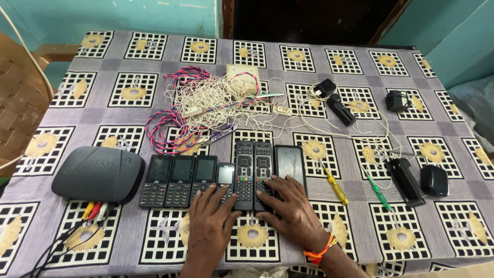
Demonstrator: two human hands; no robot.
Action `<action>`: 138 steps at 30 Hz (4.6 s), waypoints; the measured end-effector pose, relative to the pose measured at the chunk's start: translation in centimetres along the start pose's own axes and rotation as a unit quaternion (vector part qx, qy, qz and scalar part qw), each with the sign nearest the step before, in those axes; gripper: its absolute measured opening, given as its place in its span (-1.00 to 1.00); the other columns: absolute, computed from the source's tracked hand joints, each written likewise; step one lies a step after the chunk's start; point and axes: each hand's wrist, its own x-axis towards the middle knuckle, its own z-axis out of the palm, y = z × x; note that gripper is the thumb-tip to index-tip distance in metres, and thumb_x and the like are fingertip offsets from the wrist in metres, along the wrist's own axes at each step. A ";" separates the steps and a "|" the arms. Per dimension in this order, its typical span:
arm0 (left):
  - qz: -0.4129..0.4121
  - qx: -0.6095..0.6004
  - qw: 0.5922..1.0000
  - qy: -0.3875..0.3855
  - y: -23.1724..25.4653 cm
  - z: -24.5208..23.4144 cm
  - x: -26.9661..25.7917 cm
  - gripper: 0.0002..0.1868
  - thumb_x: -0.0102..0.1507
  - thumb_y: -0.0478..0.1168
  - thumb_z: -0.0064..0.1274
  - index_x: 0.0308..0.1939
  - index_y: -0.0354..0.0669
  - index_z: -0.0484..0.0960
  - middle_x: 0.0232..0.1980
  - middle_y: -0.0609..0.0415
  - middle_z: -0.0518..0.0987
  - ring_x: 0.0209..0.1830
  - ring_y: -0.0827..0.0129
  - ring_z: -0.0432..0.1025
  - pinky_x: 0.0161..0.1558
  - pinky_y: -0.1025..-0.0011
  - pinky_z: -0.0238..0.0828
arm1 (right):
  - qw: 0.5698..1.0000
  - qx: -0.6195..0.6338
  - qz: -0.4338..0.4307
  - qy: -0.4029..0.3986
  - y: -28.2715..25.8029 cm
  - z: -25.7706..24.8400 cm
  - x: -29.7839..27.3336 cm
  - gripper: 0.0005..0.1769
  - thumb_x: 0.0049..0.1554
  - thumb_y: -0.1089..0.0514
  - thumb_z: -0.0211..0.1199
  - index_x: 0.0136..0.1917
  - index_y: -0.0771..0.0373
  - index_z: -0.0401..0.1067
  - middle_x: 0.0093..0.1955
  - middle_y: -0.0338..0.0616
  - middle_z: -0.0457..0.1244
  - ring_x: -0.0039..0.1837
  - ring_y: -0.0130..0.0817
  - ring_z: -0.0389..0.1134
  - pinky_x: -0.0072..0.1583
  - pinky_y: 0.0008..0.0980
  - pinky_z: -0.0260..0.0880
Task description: The person disassembles a black mobile phone by removing the back cover and battery. They then use a yellow screwdriver to work on the phone's internal components. Afterward, they reassemble the phone and place it on a table alongside other mobile phones and remote controls.
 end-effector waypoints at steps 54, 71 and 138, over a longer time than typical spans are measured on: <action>0.016 -0.025 1.000 0.001 0.2 -0.7 -0.5 -0.37 0.03 -0.49 -0.10 0.22 -0.27 0.52 0.37 -0.14 0.39 0.50 -0.05 0.13 0.52 -0.07 -0.15 | 0.975 -0.092 0.203 0.011 2.6 -2.5 -3.3 -0.53 0.00 -0.01 0.43 0.13 0.18 0.46 0.45 0.15 0.14 0.59 0.27 0.00 0.44 0.18 0.11; 0.093 -0.026 0.995 0.004 2.1 0.5 -0.9 -0.53 0.23 -0.09 0.21 0.18 -0.16 0.59 0.33 -0.06 0.46 0.46 0.04 0.22 0.51 -0.09 -0.10 | 0.971 0.080 0.186 -0.127 5.2 -6.1 -3.7 -0.19 -0.06 -0.01 0.47 0.44 0.11 0.34 0.64 0.09 -0.06 0.58 0.14 0.07 0.45 0.03 0.22; 0.143 -0.002 0.969 -0.201 4.5 3.8 -0.9 -0.59 0.40 -0.05 0.03 0.12 -0.33 0.65 -0.61 0.03 0.56 -0.70 0.25 0.44 -0.52 0.28 0.40 | 0.997 -0.010 0.055 -0.048 7.6 -4.8 -4.4 -0.33 0.11 0.00 0.26 0.42 0.33 0.32 0.42 0.13 0.26 0.53 0.02 0.17 0.48 0.05 0.09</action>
